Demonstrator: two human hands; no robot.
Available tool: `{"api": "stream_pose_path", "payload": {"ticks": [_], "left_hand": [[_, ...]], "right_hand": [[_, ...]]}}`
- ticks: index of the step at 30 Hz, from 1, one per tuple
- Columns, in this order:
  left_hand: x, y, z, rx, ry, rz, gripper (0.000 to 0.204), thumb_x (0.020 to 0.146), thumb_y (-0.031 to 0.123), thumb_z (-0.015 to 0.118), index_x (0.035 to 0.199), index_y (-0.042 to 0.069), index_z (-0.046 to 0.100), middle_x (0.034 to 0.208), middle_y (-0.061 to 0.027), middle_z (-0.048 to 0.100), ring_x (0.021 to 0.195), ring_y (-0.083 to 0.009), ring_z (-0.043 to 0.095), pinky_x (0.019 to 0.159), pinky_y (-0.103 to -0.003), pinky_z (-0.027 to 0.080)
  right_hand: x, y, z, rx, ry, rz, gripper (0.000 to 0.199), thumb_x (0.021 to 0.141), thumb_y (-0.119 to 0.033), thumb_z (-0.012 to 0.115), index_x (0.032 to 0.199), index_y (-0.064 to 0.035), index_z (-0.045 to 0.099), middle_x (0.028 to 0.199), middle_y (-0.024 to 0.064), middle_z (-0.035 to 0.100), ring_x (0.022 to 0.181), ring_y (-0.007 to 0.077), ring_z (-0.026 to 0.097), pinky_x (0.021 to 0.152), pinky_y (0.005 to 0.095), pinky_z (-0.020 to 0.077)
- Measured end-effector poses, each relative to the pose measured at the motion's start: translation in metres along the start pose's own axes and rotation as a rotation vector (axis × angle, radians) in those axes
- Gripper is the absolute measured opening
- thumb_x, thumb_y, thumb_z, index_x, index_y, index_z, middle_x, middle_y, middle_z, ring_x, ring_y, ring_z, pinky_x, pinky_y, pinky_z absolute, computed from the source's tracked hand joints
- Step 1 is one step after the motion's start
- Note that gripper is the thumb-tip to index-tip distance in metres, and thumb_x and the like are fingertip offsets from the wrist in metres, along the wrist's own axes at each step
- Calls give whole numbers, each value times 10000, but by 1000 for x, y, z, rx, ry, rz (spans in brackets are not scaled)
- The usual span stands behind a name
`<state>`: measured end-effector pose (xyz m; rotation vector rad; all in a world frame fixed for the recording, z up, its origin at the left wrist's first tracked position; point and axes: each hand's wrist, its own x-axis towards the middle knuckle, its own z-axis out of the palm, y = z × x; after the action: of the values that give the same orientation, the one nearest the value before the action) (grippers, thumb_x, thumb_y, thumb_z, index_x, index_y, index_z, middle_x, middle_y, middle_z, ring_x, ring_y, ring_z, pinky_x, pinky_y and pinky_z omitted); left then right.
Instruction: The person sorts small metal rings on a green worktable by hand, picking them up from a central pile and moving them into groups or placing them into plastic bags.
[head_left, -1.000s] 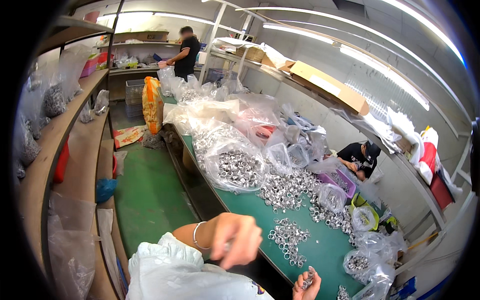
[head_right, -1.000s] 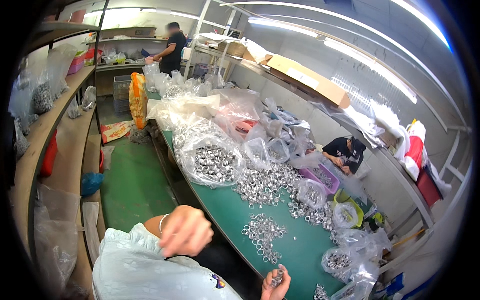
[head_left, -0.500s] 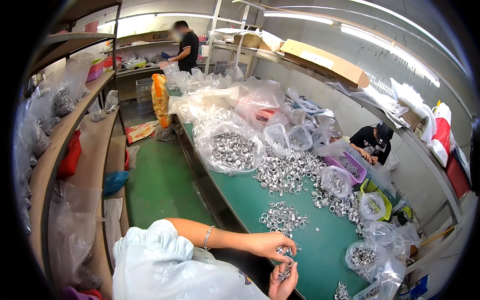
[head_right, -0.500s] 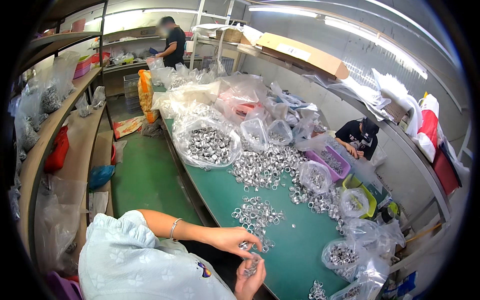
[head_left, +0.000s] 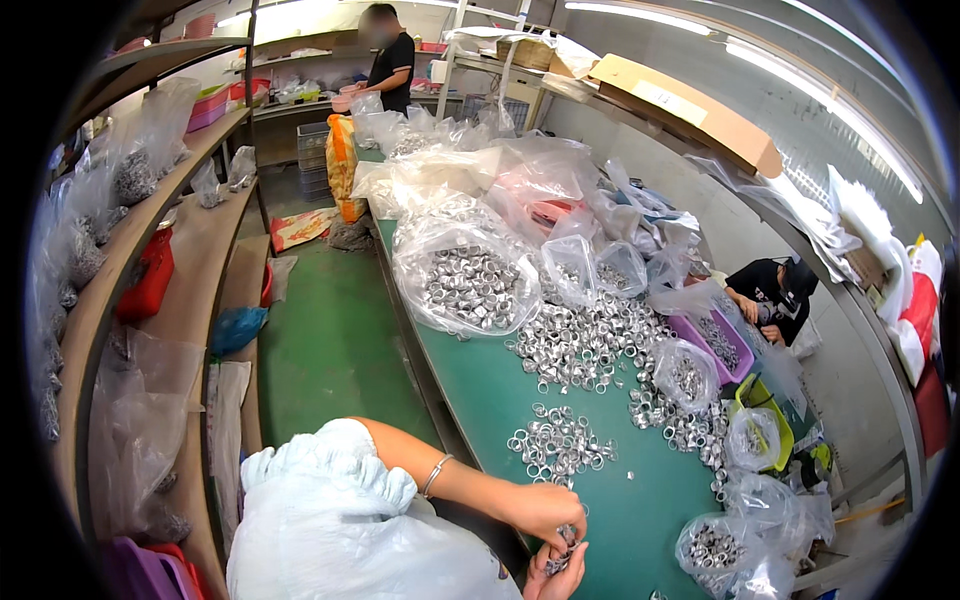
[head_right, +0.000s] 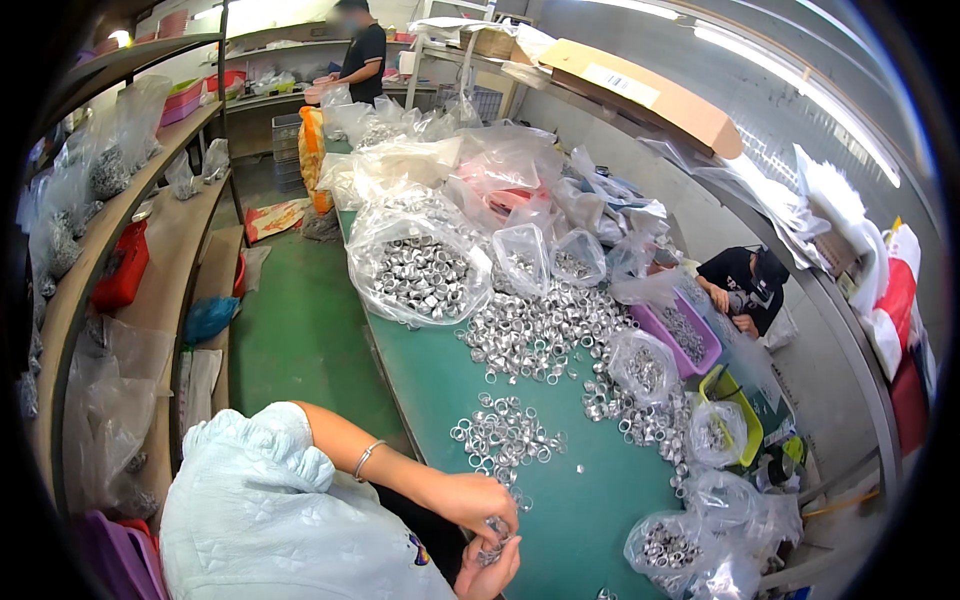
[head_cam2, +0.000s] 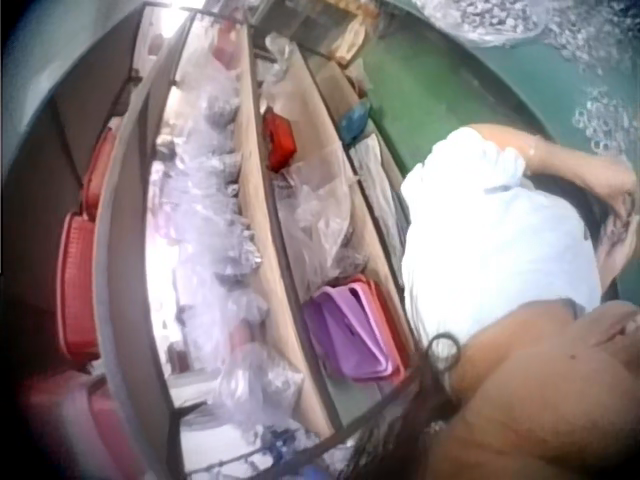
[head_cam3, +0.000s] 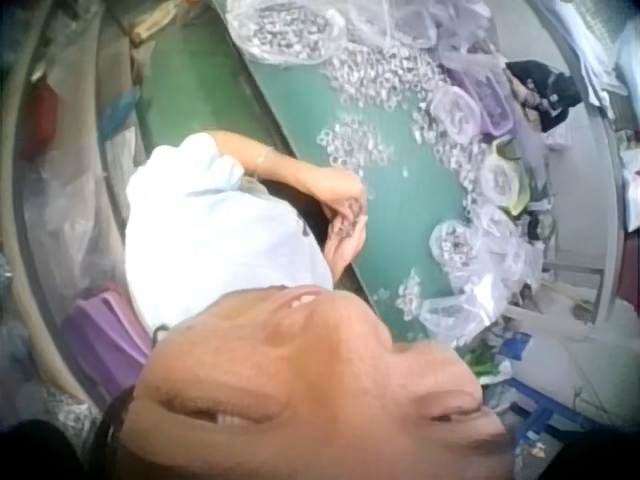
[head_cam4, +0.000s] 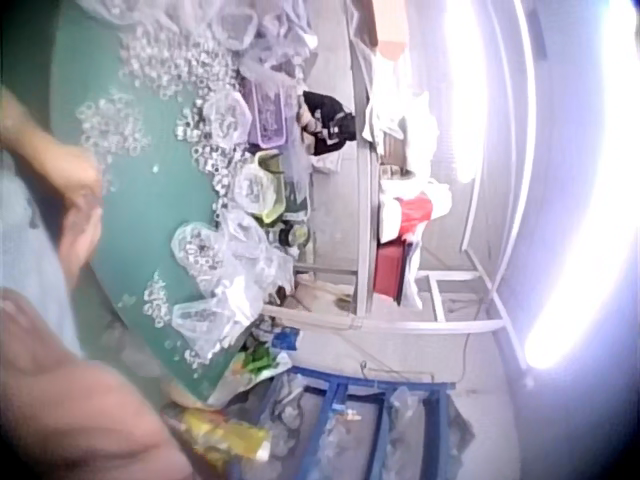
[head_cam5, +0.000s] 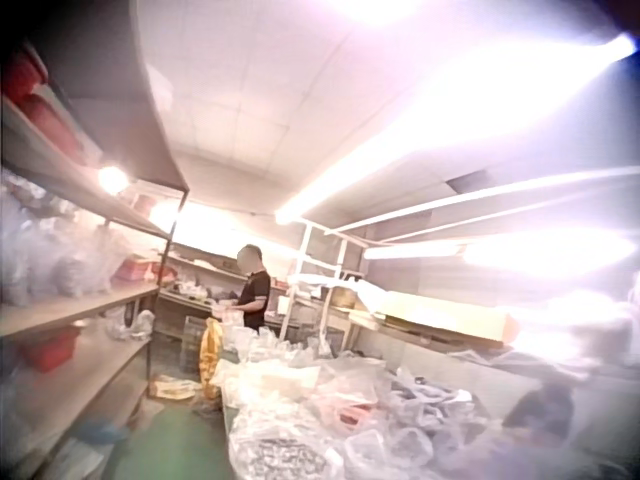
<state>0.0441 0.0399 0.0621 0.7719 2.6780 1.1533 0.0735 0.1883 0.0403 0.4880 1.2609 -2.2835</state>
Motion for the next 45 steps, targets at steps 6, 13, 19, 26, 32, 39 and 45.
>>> {"api": "stream_pose_path", "payload": {"ticks": [6, 13, 19, 26, 32, 39, 45], "left_hand": [[14, -14, 10, 20, 71, 49, 228, 709, 191, 601, 918, 101, 613, 786, -85, 563, 712, -297, 581, 578, -394, 470], [22, -28, 14, -127, 190, 88, 300, 710, 173, 597, 1006, 125, 596, 784, -68, 539, 675, -295, 574, 540, -381, 458], [27, -38, 14, -252, 275, 91, 245, 709, 139, 609, 947, 88, 579, 800, -72, 558, 696, -291, 575, 560, -383, 457], [27, -40, 7, -387, 388, 132, 200, 706, 150, 614, 862, 31, 579, 764, -96, 598, 697, -273, 589, 587, -344, 462], [35, -59, -6, -498, 393, 118, 230, 741, 185, 625, 943, 82, 589, 789, -79, 582, 676, -242, 583, 573, -322, 478], [23, -60, -12, -649, 474, -28, 278, 677, -39, 641, 947, 25, 622, 746, -41, 580, 607, -84, 516, 554, -218, 421], [21, -71, -5, -878, 407, -142, 298, 681, -83, 602, 969, -5, 606, 693, 8, 519, 642, -37, 451, 571, -181, 377]], "right_hand": [[15, -8, -8, -54, 10, -31, 261, 928, -295, 400, 948, -52, 495, 640, 2, 441, 482, 85, 402, 405, 202, 309], [35, -10, -15, -173, -60, -235, 237, 903, -316, 454, 875, -82, 478, 633, -28, 395, 500, 49, 361, 422, 170, 272], [42, -16, -5, -309, -20, -286, 276, 896, -294, 475, 942, -25, 513, 713, 9, 521, 495, 27, 380, 404, 144, 263], [40, -26, 20, -328, 64, -241, 235, 903, -213, 465, 991, -1, 513, 830, 74, 592, 535, 36, 442, 421, 135, 292], [72, -14, 11, -345, 99, -531, 165, 851, -105, 513, 935, 34, 538, 655, 28, 515, 450, 31, 375, 374, 168, 269], [71, -22, 29, -383, -59, -431, 258, 799, -16, 557, 1045, 60, 542, 729, 46, 533, 505, 60, 467, 431, 170, 341], [74, -17, 31, -402, -92, -428, 286, 783, 45, 567, 1068, 42, 546, 744, 20, 515, 534, 46, 466, 448, 164, 348]]}}
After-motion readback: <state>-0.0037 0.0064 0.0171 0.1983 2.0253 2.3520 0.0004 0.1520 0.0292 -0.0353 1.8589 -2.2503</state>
